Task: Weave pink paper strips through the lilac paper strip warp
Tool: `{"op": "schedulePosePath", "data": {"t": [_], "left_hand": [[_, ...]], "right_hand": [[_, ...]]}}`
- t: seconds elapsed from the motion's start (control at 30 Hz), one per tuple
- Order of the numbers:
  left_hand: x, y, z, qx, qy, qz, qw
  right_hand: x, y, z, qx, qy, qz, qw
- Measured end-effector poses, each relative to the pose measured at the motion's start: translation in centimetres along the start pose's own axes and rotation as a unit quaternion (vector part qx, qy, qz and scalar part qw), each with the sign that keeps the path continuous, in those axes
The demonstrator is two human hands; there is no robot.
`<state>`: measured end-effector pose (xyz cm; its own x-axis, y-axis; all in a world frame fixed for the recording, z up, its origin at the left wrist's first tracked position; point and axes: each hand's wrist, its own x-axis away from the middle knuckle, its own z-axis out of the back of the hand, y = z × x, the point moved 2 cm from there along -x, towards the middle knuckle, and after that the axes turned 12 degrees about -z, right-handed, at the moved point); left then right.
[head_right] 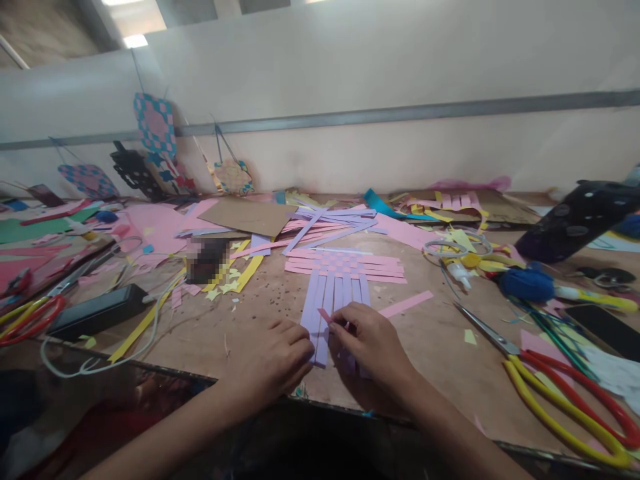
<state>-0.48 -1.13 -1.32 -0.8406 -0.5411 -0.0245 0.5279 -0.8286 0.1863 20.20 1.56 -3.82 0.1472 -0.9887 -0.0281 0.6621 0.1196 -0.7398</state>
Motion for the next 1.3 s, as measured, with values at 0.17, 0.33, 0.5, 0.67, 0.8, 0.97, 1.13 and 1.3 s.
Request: {"op": "schedulePosePath", "data": {"t": [0.17,0.33,0.5,0.67,0.8,0.97,1.13,1.3], "left_hand": [[-0.6,-0.4,-0.4,0.051,0.06,0.055,0.995],[-0.8,-2.4,-0.7,0.292,0.17,0.16,0.927],[-1.2,-4.2,-1.5,0.385,0.23,0.203,0.87],[-1.8,-4.6,-2.0,0.412,0.254,0.203,0.851],[-2.0,-4.2,-2.4,0.463,0.257,0.19,0.827],[-2.1,-3.6,-2.8,0.527,0.247,0.173,0.794],[-2.2,-3.4,-2.7,0.539,0.252,0.175,0.784],[-2.0,-4.4,-2.2,0.499,0.241,0.193,0.81]], "right_hand": [[0.2,0.2,0.0,0.0,0.008,0.008,1.0],[0.4,0.4,0.0,0.036,0.005,0.055,0.998],[0.9,-0.4,-0.5,0.101,0.03,0.167,0.98],[1.2,-1.2,-1.0,0.191,0.06,0.245,0.949],[0.9,-0.8,-1.3,0.201,0.086,0.256,0.942],[0.4,0.0,-1.8,0.202,0.099,0.249,0.942],[0.5,-0.3,-1.8,0.196,0.094,0.236,0.947],[0.9,-0.5,-0.4,0.168,0.063,0.186,0.966]]}}
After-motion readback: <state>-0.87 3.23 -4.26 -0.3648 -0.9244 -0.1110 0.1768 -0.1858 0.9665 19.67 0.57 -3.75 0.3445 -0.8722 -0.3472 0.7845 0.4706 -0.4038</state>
